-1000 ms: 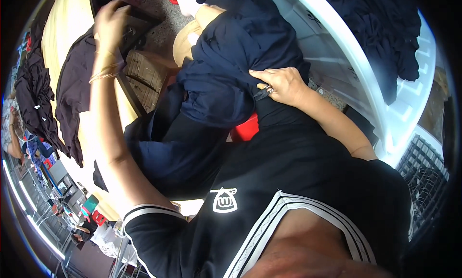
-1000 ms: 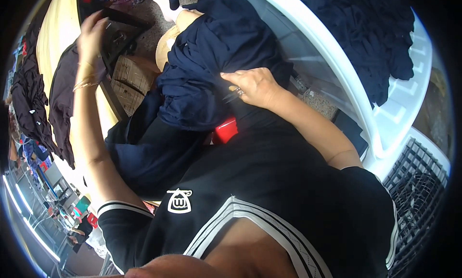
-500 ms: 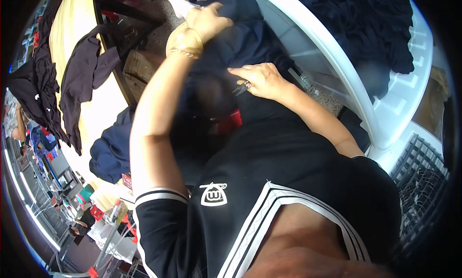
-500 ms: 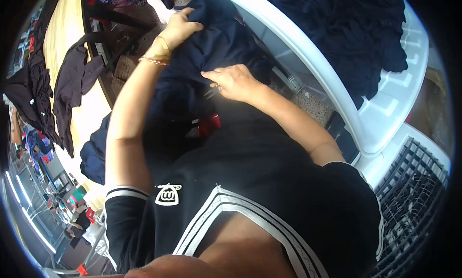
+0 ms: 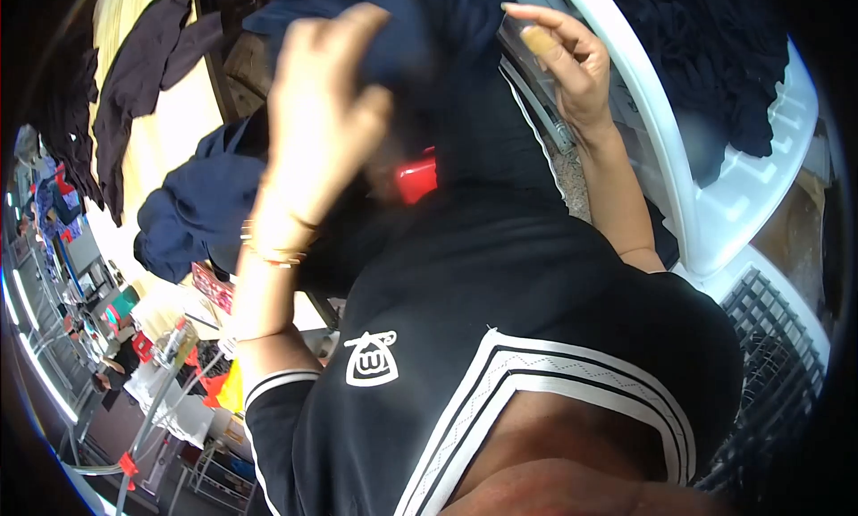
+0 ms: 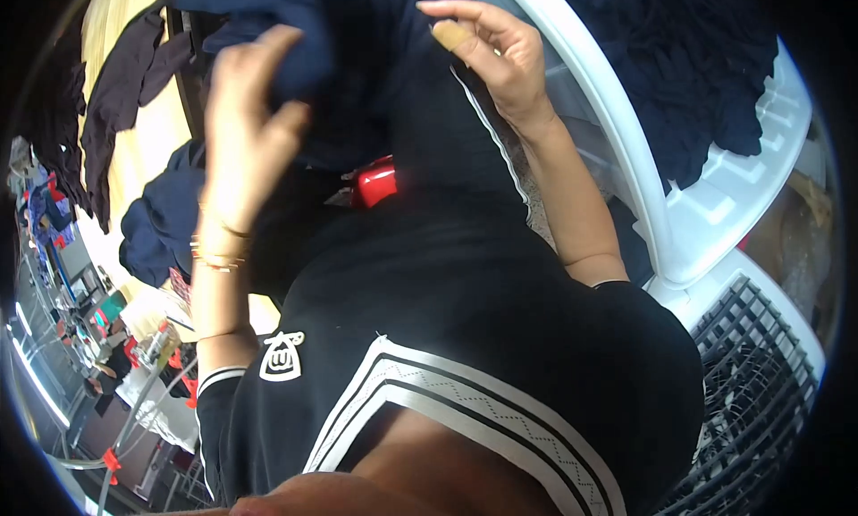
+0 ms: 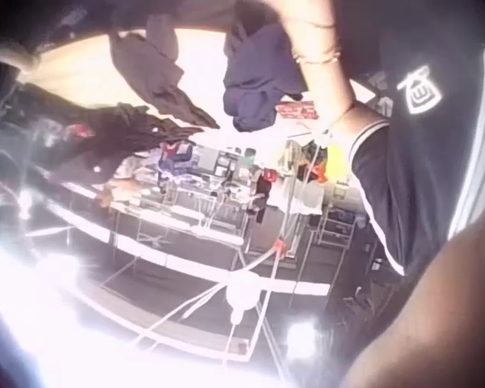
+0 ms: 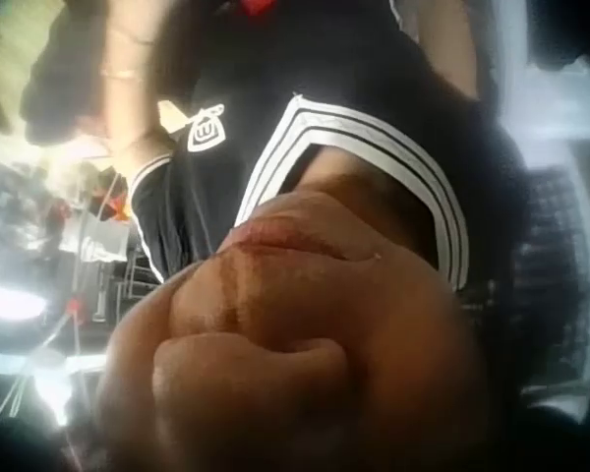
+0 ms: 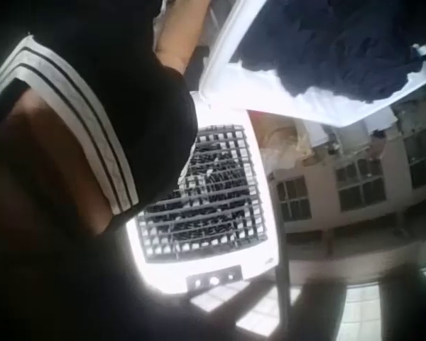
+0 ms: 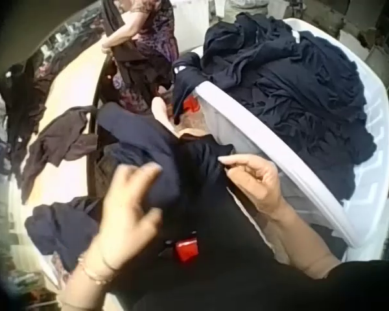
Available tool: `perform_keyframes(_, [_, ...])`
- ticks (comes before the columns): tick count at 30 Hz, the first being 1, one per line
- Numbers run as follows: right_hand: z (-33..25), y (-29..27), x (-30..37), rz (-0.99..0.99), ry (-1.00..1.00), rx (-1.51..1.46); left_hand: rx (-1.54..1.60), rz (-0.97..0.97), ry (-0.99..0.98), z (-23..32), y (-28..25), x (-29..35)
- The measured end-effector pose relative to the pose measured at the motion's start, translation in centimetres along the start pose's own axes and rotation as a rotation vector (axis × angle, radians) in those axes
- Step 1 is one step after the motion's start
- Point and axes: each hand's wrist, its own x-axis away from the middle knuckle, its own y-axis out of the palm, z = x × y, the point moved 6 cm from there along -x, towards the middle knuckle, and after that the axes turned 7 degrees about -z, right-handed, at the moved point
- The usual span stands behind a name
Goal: The person trims threads from dark garments using thread clippers, pulls another garment from a plastic bin, and trims loose threads on it with the clippers.
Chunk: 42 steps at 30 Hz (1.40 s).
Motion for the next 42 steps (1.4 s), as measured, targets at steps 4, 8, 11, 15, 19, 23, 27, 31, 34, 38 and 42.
perform_keyframes(4, [0.9,2.2,-1.1,0.004,0.145,-0.062,0.613,-0.401,-0.089,2.1,9.7,4.5])
perform_keyframes(8, [3.5,3.8,-1.0,-0.126,0.189,0.078,0.906,-0.304,-0.22,1.6,10.0,5.6])
perform_keyframes(11, [3.1,4.5,-1.5,-0.142,0.136,0.642,1.012,-0.133,-0.375,-1.2,9.0,6.9])
perform_keyframes(15, [3.9,5.1,-2.0,-0.19,0.076,0.953,0.443,0.121,-0.473,-4.5,5.3,7.4])
perform_keyframes(19, [6.0,4.1,-1.7,-0.147,0.25,0.332,0.221,-0.028,-0.629,-5.4,7.2,8.6])
perform_keyframes(23, [1.5,1.8,-2.4,-0.181,0.281,-0.4,0.142,-0.12,-0.561,-5.6,8.5,9.3])
perform_keyframes(27, [-5.8,-1.7,-2.1,0.005,0.087,-0.628,0.177,-0.181,-0.541,-5.7,8.2,8.8])
perform_keyframes(31, [-11.4,-3.1,-3.7,-0.042,-0.149,-0.657,0.714,0.028,-0.555,-5.8,6.8,9.9])
perform_keyframes(34, [-10.6,-3.6,-3.4,0.261,-0.074,-0.331,1.176,0.193,-0.519,-5.0,4.7,10.5])
perform_keyframes(38, [-7.7,2.0,-3.8,-0.054,-0.078,0.509,1.982,0.392,-0.164,-2.4,1.5,10.6])
perform_keyframes(42, [-2.5,6.9,-2.5,-0.335,0.185,0.254,2.087,0.382,-0.013,-0.8,0.2,11.0])
